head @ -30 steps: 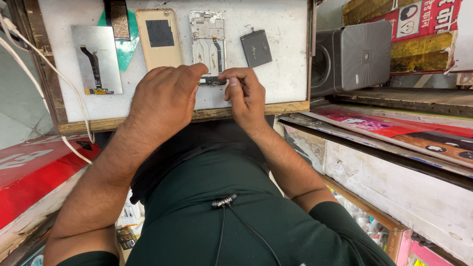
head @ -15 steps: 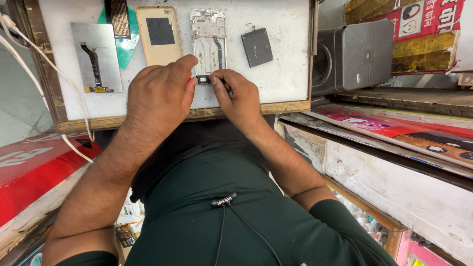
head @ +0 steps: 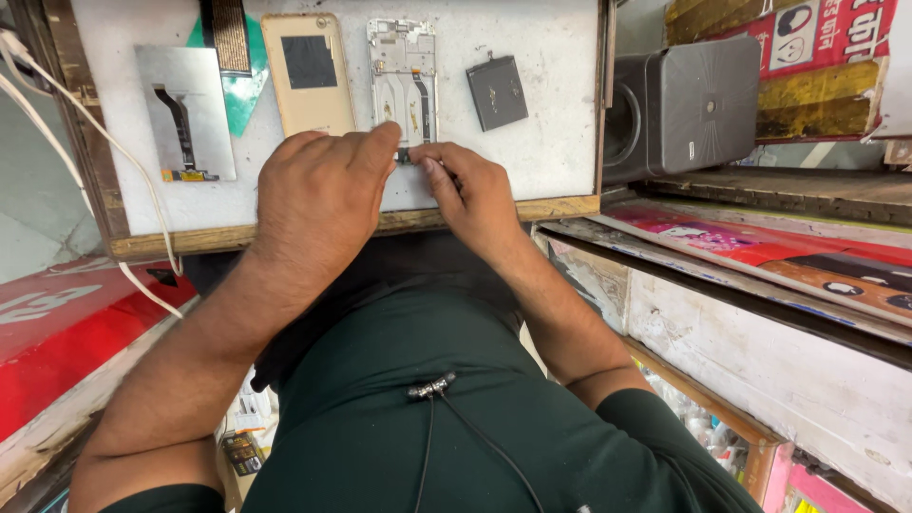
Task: The person wipes a smartphone screen with a cloth, then uses a prying tool to separate the screen from the phone body. They remove the battery and internal components, placing them on the workbench, and use a red-handled screwdriver to unscrew parts of the motherboard.
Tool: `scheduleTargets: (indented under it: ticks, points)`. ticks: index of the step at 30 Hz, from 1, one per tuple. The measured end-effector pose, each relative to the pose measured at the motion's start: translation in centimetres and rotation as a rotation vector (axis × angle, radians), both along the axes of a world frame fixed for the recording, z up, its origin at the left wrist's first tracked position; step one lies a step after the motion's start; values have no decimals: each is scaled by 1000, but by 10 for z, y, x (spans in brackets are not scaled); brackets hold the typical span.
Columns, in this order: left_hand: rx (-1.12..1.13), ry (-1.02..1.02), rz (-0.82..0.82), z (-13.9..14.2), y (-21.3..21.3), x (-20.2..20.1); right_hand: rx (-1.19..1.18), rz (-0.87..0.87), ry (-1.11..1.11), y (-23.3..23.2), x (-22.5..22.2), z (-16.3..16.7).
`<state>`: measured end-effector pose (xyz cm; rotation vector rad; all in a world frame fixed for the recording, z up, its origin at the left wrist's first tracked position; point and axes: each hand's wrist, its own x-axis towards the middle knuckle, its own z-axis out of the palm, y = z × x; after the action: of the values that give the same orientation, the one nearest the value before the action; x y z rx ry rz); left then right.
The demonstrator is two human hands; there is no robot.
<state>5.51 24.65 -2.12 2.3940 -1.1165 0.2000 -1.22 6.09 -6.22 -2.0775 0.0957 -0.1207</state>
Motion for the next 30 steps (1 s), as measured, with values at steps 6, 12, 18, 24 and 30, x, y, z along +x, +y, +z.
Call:
scheduleTargets:
  ticks: [6, 12, 18, 24, 30]
  points:
    - [-103, 108, -9, -5, 0, 2, -6, -34, 69, -2, -1, -4]
    - [162, 178, 27, -3, -1, 3, -39, 2, -72, -2, 2, -6]
    - [-92, -75, -145, 4, -3, 10, -61, -19, 20, -2, 0, -5]
    - [-128, 101, -91, 8, -4, 14, -88, 21, -117, -1, 2, -4]
    - [252, 99, 77, 11, -3, 15, -81, 31, -41, 2, 1, -2]
